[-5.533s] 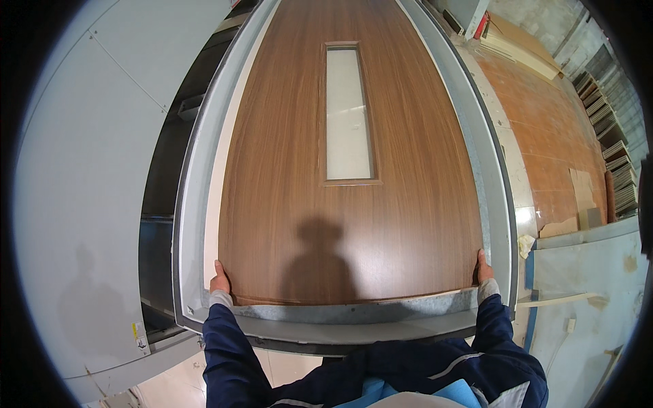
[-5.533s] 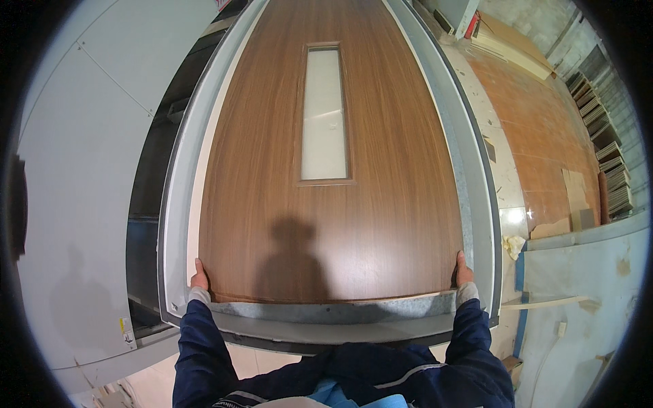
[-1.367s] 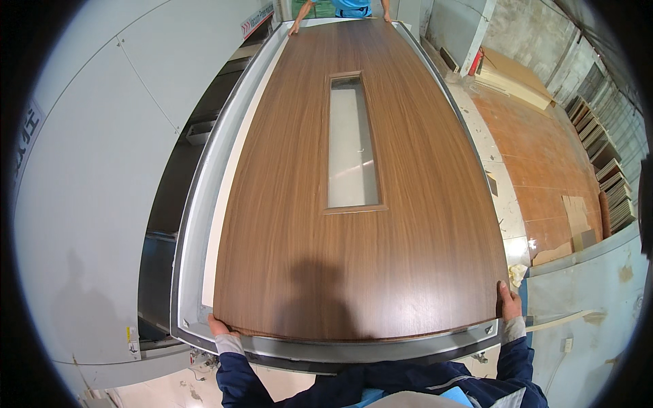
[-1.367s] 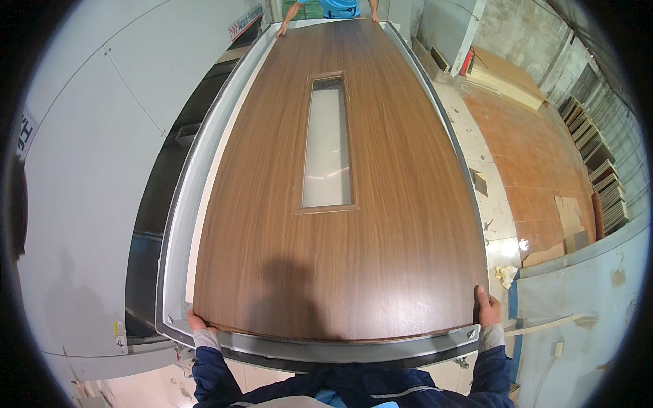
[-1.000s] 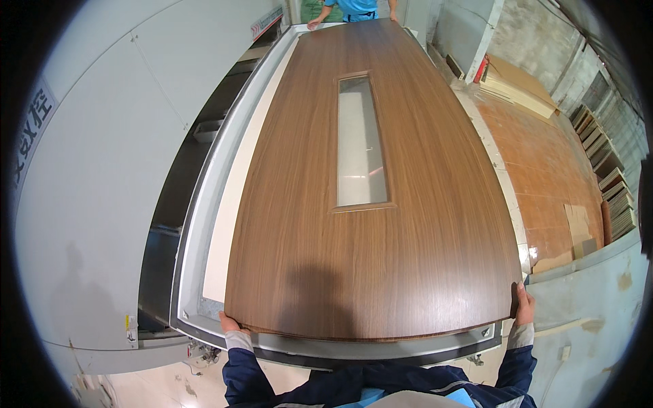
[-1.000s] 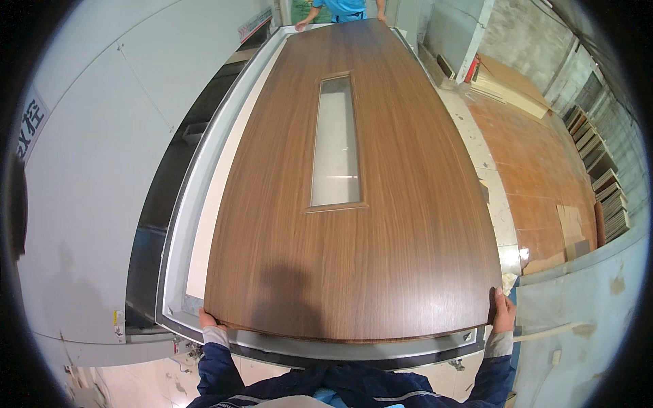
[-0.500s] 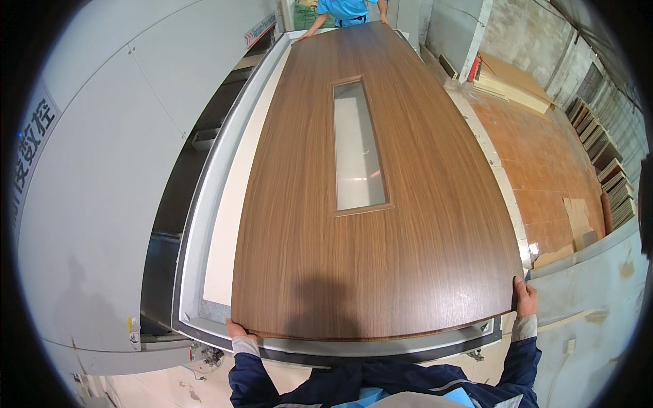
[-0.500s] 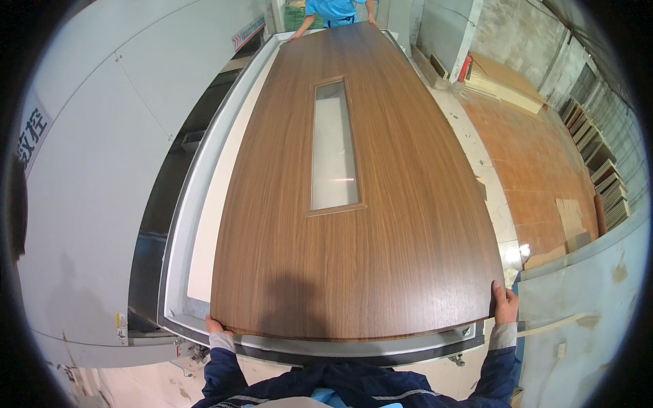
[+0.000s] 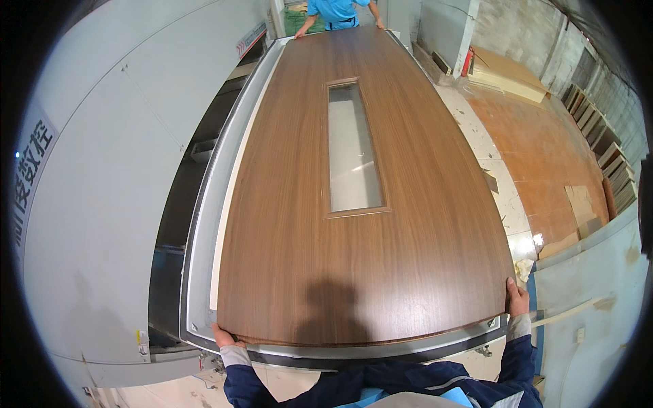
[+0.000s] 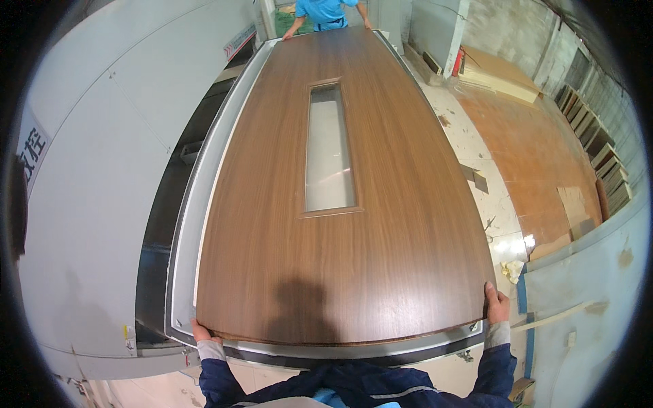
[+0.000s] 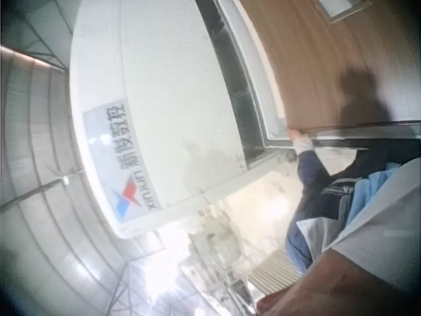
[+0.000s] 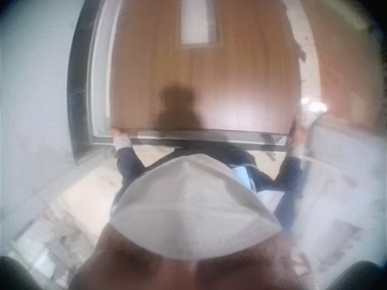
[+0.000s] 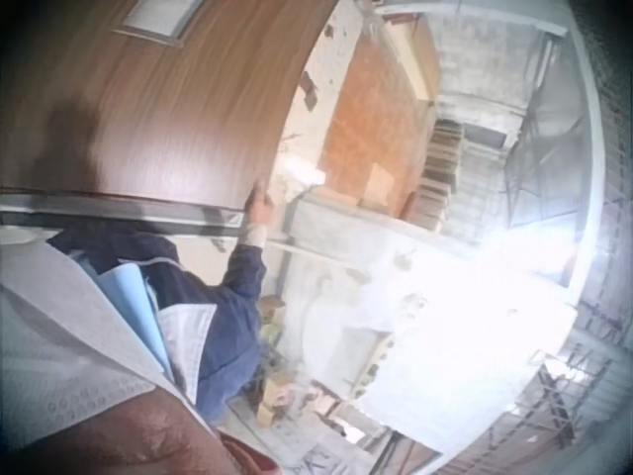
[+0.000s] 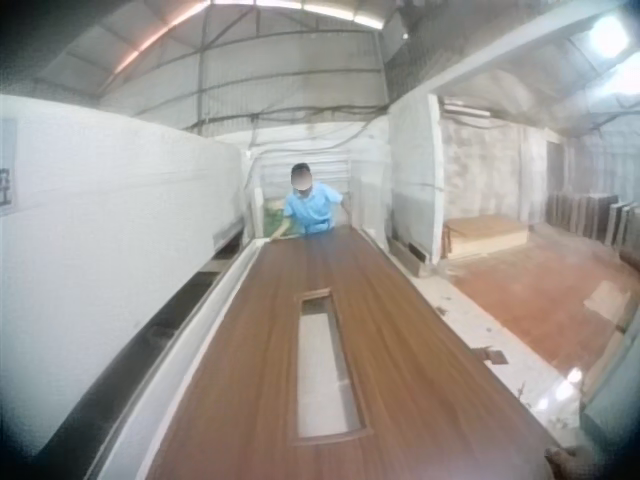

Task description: The person applies a dark finish to a large wooden panel using a small brush and wipes the surface with a black cloth. They repeatedly dip the brush into a small container and spread the finish along the panel, then wipe it down. The person later moves to a workbench and handles a plastic bag before returning to the panel.

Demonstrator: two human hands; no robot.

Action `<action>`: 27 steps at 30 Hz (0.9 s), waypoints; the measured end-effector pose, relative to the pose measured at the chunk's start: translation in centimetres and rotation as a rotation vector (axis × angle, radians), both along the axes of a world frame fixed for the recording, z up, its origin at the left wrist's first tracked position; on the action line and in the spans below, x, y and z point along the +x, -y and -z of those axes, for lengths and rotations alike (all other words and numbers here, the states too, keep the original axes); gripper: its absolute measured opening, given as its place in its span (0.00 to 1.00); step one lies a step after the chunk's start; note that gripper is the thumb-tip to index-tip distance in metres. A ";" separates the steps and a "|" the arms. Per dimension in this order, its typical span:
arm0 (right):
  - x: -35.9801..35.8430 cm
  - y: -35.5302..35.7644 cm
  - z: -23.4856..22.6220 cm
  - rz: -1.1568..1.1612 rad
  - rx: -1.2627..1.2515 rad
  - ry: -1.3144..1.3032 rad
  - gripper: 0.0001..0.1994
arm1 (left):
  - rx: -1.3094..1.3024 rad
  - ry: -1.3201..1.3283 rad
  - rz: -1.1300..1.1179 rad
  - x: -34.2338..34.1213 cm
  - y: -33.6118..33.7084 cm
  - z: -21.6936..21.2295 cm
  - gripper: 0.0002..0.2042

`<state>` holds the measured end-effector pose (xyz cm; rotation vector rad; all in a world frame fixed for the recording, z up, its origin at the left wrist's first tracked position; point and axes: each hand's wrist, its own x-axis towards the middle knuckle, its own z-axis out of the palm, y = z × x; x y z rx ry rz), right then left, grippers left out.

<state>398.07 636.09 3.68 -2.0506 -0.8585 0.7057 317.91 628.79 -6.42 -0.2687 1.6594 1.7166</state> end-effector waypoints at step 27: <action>-17.6 0.3 17.2 -0.050 -0.397 -0.675 0.48 | 0.392 -1.233 0.146 1.9 2.0 -40.4 0.23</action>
